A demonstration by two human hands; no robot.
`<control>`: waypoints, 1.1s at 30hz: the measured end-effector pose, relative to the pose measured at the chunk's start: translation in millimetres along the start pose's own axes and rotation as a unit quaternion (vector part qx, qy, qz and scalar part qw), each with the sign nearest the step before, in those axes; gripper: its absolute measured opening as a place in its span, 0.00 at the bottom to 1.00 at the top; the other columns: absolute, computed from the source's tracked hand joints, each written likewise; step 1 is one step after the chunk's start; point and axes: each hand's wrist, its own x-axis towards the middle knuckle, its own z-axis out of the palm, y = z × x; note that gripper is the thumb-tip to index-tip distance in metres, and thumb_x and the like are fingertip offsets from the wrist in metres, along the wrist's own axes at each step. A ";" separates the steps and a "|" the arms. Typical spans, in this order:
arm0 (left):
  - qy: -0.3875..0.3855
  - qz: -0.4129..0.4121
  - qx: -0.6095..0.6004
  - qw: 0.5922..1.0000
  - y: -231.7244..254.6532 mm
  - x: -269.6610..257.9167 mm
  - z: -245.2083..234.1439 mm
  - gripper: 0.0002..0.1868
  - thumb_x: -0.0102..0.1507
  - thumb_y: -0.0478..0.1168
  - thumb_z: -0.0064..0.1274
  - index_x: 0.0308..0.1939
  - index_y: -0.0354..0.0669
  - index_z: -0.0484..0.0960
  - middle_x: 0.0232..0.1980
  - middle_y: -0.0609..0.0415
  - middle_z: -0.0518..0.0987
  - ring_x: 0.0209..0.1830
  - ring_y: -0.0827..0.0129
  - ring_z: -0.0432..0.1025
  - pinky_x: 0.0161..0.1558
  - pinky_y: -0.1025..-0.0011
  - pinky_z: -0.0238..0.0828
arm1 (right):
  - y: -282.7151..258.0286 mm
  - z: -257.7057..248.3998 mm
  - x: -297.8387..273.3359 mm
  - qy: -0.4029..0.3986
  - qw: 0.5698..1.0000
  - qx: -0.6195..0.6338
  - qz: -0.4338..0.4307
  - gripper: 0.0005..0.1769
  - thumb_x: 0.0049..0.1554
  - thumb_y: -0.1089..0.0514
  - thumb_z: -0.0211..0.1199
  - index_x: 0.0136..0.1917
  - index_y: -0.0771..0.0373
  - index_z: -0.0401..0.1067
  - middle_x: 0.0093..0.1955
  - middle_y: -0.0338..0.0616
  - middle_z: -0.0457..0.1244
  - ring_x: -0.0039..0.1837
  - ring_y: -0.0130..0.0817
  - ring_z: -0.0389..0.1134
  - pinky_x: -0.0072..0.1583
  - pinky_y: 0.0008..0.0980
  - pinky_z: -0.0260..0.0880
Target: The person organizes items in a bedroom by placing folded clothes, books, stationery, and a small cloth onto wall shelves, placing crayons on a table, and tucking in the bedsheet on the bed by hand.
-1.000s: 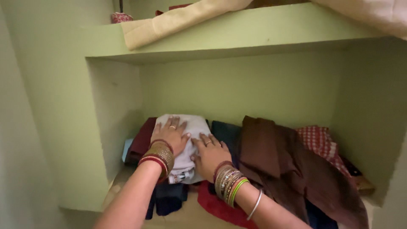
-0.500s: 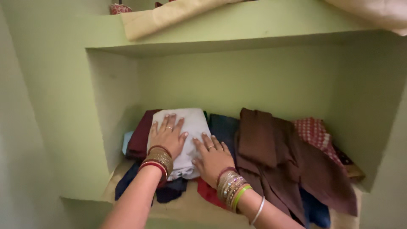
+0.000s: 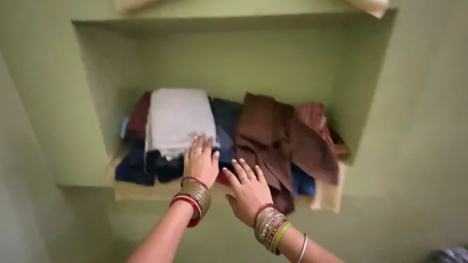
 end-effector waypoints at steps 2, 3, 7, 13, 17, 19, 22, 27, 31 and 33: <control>0.003 0.003 -0.013 1.000 24.3 -29.6 -0.3 0.29 0.65 0.46 0.48 0.70 0.42 0.70 0.77 0.42 0.62 0.78 0.53 0.51 0.74 0.51 0.43 | 4.2 -1.8 -32.3 -0.004 1.000 0.015 0.019 0.43 0.52 0.48 0.67 0.76 0.54 0.54 0.81 0.52 0.46 0.82 0.48 0.43 0.76 0.56 0.41; 0.014 0.005 -0.022 1.000 38.2 -45.8 -0.6 0.30 0.65 0.46 0.48 0.70 0.41 0.69 0.77 0.41 0.61 0.79 0.53 0.51 0.75 0.52 0.42 | 7.1 -3.6 -49.4 -0.003 0.999 0.029 0.032 0.42 0.53 0.48 0.67 0.76 0.54 0.54 0.81 0.52 0.47 0.81 0.48 0.44 0.76 0.55 0.42; -0.033 0.021 -0.048 0.998 94.4 -110.8 -2.1 0.29 0.66 0.45 0.48 0.71 0.40 0.69 0.78 0.44 0.62 0.80 0.54 0.51 0.75 0.52 0.41 | 19.4 -11.5 -121.1 -0.046 0.993 0.052 0.097 0.43 0.53 0.48 0.66 0.77 0.54 0.52 0.81 0.52 0.47 0.81 0.48 0.44 0.76 0.54 0.42; -0.177 0.042 -0.095 0.979 185.2 -207.9 23.9 0.27 0.65 0.43 0.49 0.68 0.43 0.72 0.75 0.49 0.66 0.80 0.58 0.52 0.76 0.53 0.42 | 47.4 -19.5 -237.7 -0.110 0.966 0.068 0.224 0.42 0.55 0.46 0.65 0.77 0.55 0.52 0.80 0.49 0.48 0.82 0.44 0.45 0.77 0.53 0.43; -0.274 0.027 -0.129 0.953 240.0 -261.5 47.5 0.25 0.65 0.43 0.49 0.67 0.47 0.73 0.73 0.52 0.68 0.80 0.61 0.51 0.77 0.54 0.41 | 74.1 -23.5 -303.0 -0.141 0.946 0.062 0.286 0.41 0.55 0.46 0.65 0.76 0.56 0.52 0.79 0.51 0.49 0.81 0.46 0.47 0.76 0.53 0.46; -0.317 0.025 -0.146 0.937 265.7 -285.1 58.5 0.24 0.66 0.43 0.48 0.67 0.48 0.73 0.73 0.53 0.68 0.80 0.62 0.51 0.77 0.54 0.40 | 86.1 -25.0 -334.7 -0.142 0.939 0.054 0.307 0.41 0.55 0.46 0.65 0.76 0.57 0.54 0.78 0.52 0.51 0.80 0.46 0.49 0.75 0.53 0.47; -0.369 0.038 -0.162 0.914 294.3 -310.6 82.0 0.25 0.66 0.44 0.48 0.68 0.50 0.71 0.73 0.54 0.68 0.80 0.62 0.51 0.78 0.55 0.40 | 101.6 -17.6 -370.9 -0.115 0.929 0.060 0.345 0.40 0.54 0.48 0.66 0.75 0.58 0.57 0.75 0.52 0.56 0.78 0.47 0.54 0.75 0.50 0.52; -0.487 0.039 -0.129 0.863 320.1 -354.7 123.7 0.29 0.65 0.46 0.50 0.71 0.53 0.66 0.74 0.53 0.67 0.80 0.63 0.51 0.77 0.55 0.43 | 118.0 3.5 -418.0 -0.144 0.890 0.098 0.422 0.39 0.53 0.48 0.68 0.73 0.59 0.58 0.74 0.51 0.57 0.76 0.48 0.55 0.72 0.51 0.53; -0.538 0.041 -0.141 0.830 324.7 -393.1 174.1 0.27 0.65 0.46 0.51 0.69 0.52 0.69 0.72 0.51 0.69 0.79 0.59 0.54 0.76 0.55 0.45 | 142.2 30.6 -442.2 -0.158 0.864 0.118 0.463 0.38 0.54 0.49 0.67 0.72 0.60 0.58 0.72 0.52 0.58 0.73 0.49 0.59 0.71 0.48 0.56; -0.526 0.062 -0.163 0.832 321.0 -420.3 198.1 0.25 0.64 0.45 0.53 0.66 0.51 0.73 0.68 0.50 0.74 0.76 0.57 0.60 0.74 0.56 0.53 | 148.9 50.4 -455.7 -0.255 0.813 0.101 0.513 0.34 0.58 0.50 0.62 0.75 0.55 0.59 0.66 0.50 0.63 0.68 0.49 0.65 0.70 0.45 0.63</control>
